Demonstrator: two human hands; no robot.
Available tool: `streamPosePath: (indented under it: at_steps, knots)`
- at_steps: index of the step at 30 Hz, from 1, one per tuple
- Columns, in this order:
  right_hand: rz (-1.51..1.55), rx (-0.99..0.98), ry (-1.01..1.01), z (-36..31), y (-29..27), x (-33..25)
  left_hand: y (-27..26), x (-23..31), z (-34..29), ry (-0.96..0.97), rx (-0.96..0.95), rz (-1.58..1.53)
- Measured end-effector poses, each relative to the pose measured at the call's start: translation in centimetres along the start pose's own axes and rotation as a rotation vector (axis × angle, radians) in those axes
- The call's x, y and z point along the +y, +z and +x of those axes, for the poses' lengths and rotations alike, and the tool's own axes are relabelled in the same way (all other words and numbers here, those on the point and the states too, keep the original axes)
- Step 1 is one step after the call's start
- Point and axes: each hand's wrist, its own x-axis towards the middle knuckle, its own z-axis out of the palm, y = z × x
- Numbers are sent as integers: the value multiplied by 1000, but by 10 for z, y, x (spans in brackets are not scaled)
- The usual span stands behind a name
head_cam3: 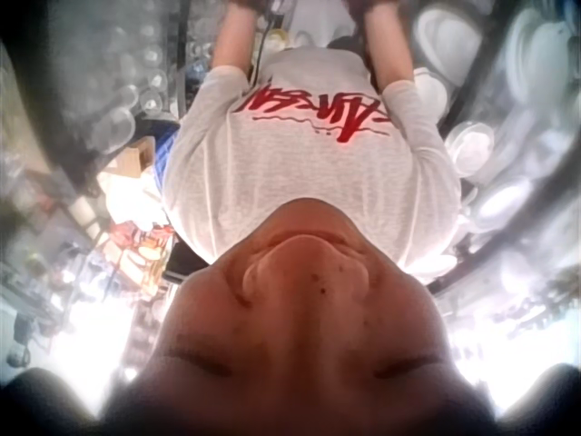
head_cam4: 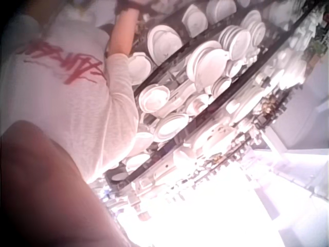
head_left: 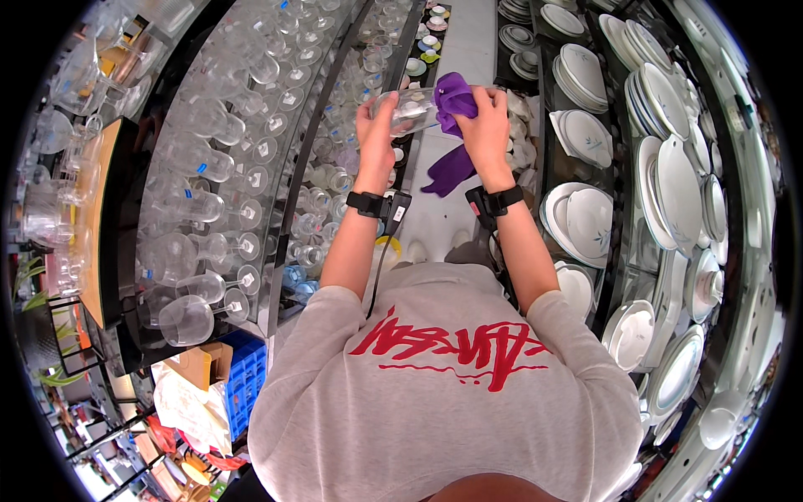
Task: The person repeatedly picks up clear plastic glasses from a shelf, wipes each one with a purple cloth, and returns it to the shelf. The sequence continues with multiple glasses handled one at a time in a consistent pick-wipe-place pattern.
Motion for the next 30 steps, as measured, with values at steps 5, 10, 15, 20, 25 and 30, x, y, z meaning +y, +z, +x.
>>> streamPosePath:
  at_steps: [5,10,15,20,25,30]
  knots:
    - [109,-197,-152,1,-2,4,2,-3,7,67,54,50]
    - [384,-313,-169,7,-19,-4,1,2,12,48,56,2]
    - [434,-207,-146,7,-18,-4,7,8,12,58,2,12]
    - [130,-242,-297,5,-13,1,14,20,2,86,-40,97]
    - [533,-249,-53,9,-15,-2,13,30,4,166,-55,240]
    - [879,-266,154,11,4,16,16,34,5,159,-54,287]
